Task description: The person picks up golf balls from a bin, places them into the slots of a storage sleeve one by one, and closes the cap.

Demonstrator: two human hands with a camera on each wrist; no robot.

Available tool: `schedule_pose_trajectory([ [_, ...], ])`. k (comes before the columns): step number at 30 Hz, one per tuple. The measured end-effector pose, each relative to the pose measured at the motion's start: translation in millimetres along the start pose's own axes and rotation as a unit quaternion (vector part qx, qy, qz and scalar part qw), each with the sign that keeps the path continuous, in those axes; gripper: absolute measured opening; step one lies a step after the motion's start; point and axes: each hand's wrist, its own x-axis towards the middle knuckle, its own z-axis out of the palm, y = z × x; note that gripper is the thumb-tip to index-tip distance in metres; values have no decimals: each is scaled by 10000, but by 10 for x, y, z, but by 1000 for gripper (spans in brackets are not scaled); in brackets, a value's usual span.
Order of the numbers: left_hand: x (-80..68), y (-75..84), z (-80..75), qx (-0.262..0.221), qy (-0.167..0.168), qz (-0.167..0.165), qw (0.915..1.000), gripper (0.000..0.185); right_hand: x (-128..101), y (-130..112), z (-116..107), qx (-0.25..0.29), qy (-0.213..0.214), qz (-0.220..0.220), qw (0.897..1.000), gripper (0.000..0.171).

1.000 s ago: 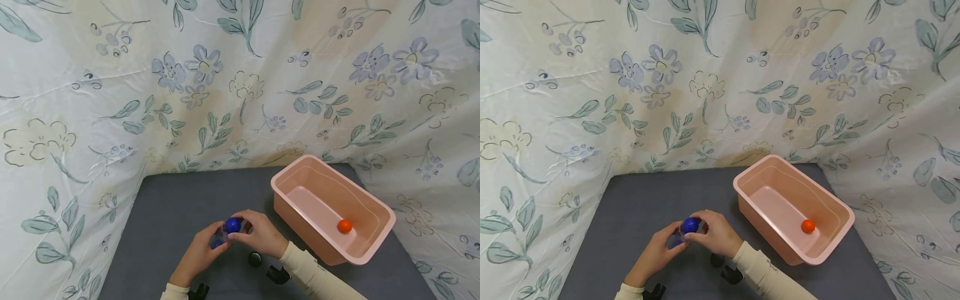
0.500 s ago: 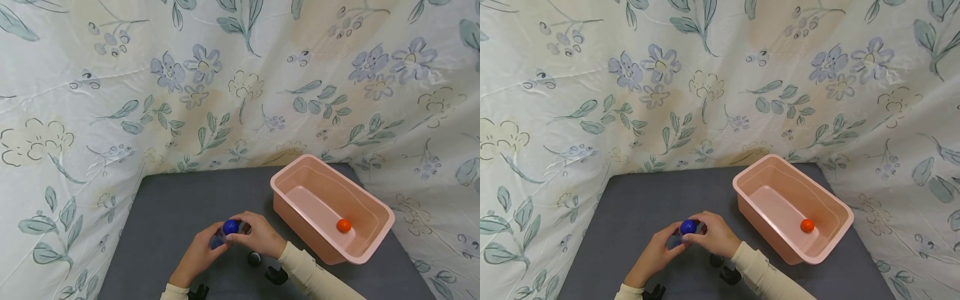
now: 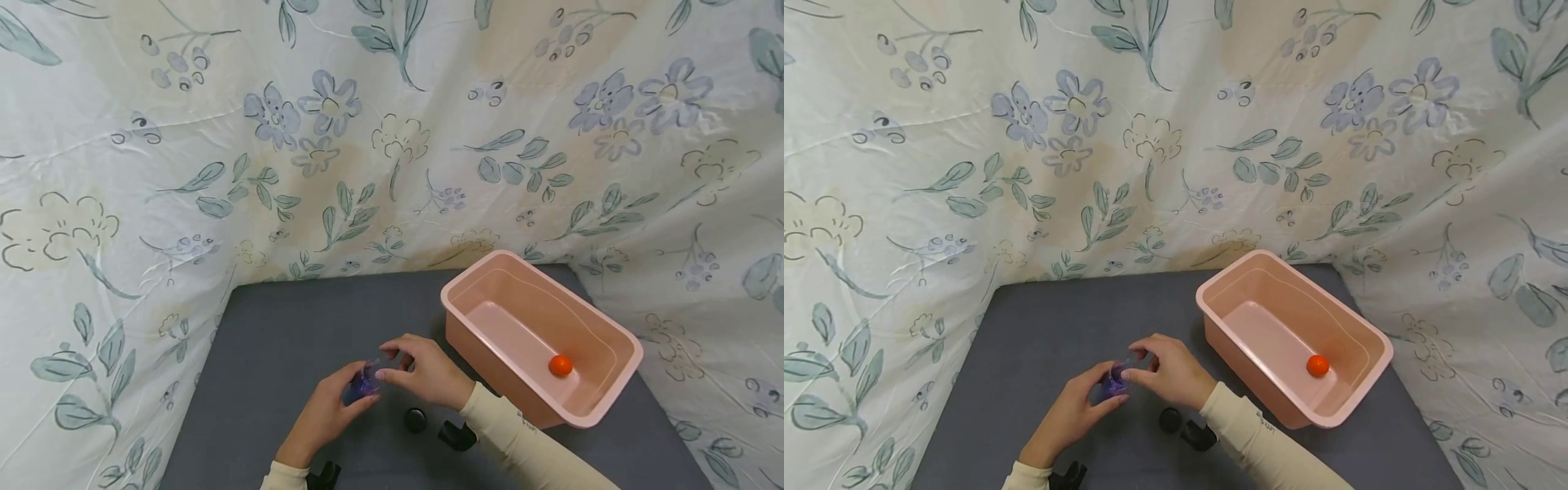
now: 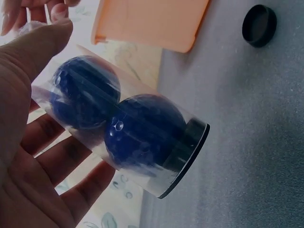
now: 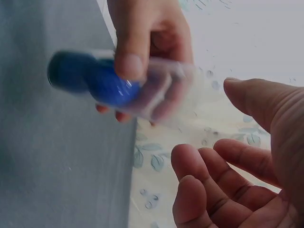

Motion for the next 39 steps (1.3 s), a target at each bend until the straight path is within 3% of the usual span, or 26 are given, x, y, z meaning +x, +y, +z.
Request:
schedule_pose_trajectory([
  [11, -16, -16, 4, 109, 60, -60, 9999, 52, -51, 35, -442, -781, 552, 298, 9950, 44],
  [18, -37, -23, -18, 102, 51, -112, 9999, 51, -104, 55, -753, -779, 831, 496, 9923, 45],
  [24, -55, -38, -29, 171, 43, -57, 9998, 52, -171, 94, -882, -698, 983, 660, 9905, 45],
  [31, -64, -51, -35, 255, 102, -95, 9996, 52, -231, 246, -1026, -770, 1142, 723, 9878, 48],
  [36, -67, -55, -47, 257, 71, -162, 9995, 54, -303, 435, -1261, -922, 1259, 822, 9843, 45],
  [39, -70, -62, -56, 237, 49, -208, 9995, 55, -353, 562, -1418, -1034, 1328, 1104, 9795, 48],
])
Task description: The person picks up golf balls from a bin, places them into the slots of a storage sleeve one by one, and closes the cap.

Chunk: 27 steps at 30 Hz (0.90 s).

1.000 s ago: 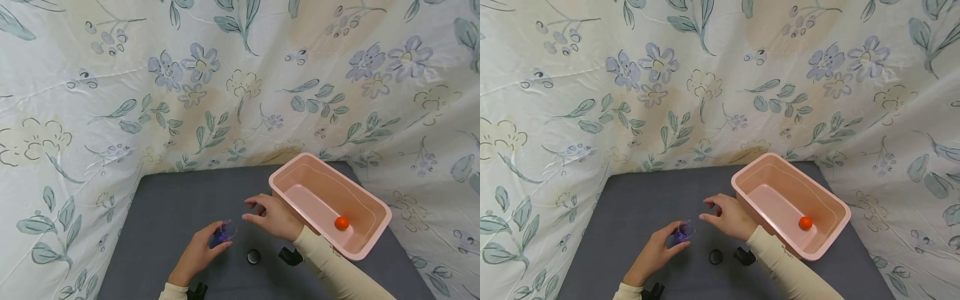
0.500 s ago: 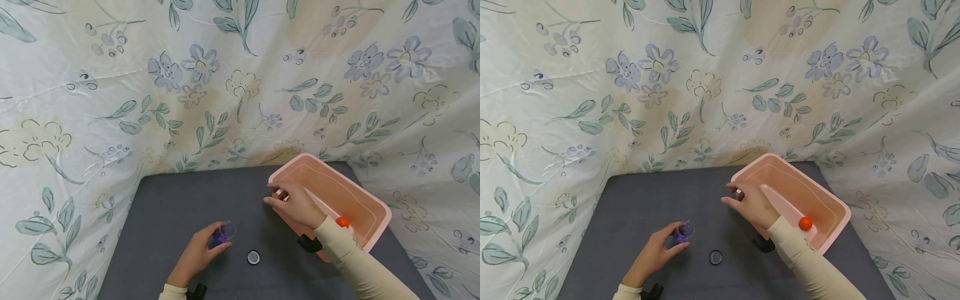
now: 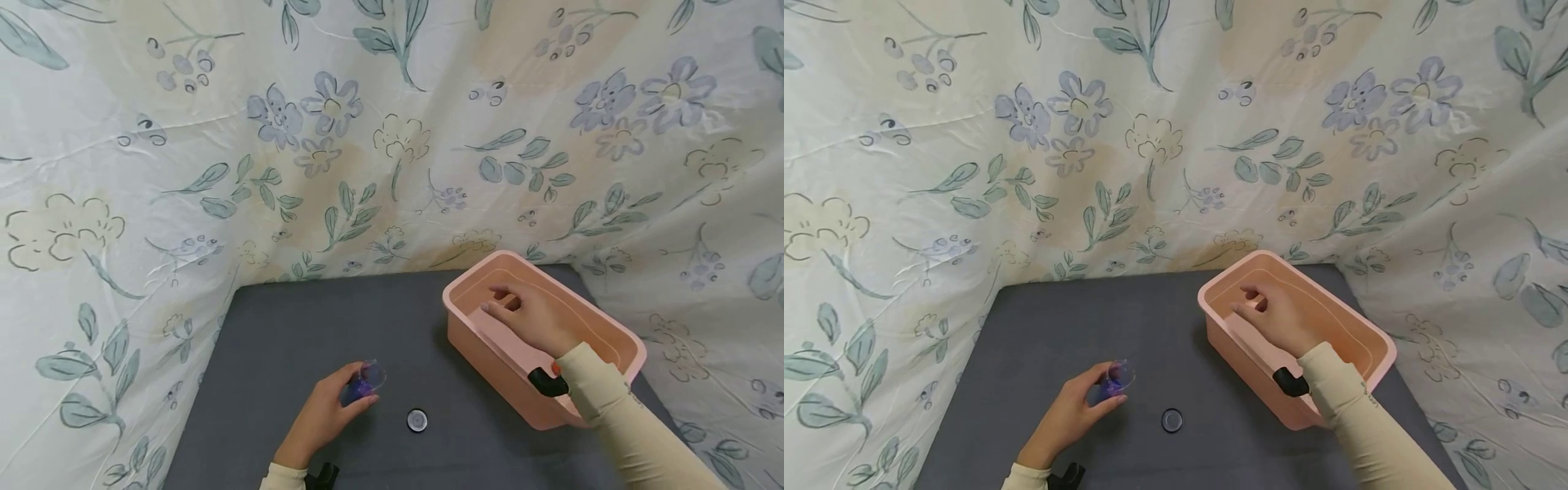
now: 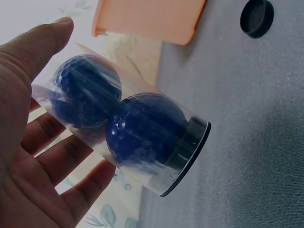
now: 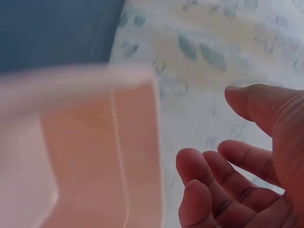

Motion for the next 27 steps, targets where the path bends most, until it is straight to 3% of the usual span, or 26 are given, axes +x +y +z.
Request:
schedule_pose_trajectory([
  [5, 0, -10, 2, -53, -13, -35, 10000, 55, 27, 209, -134, -160, -88, 353, 9992, 55],
  [11, 13, -5, 5, -79, -38, -19, 10000, 55, 89, 434, -128, -452, -483, 763, 9949, 62],
  [18, 16, 13, 6, -133, -84, -55, 9999, 55, 165, 811, -21, -1090, -907, 1007, 9848, 54],
  [27, 18, 19, 14, -149, -103, -63, 9998, 55, 162, 1110, 35, -1463, -1273, 1330, 9720, 54],
])
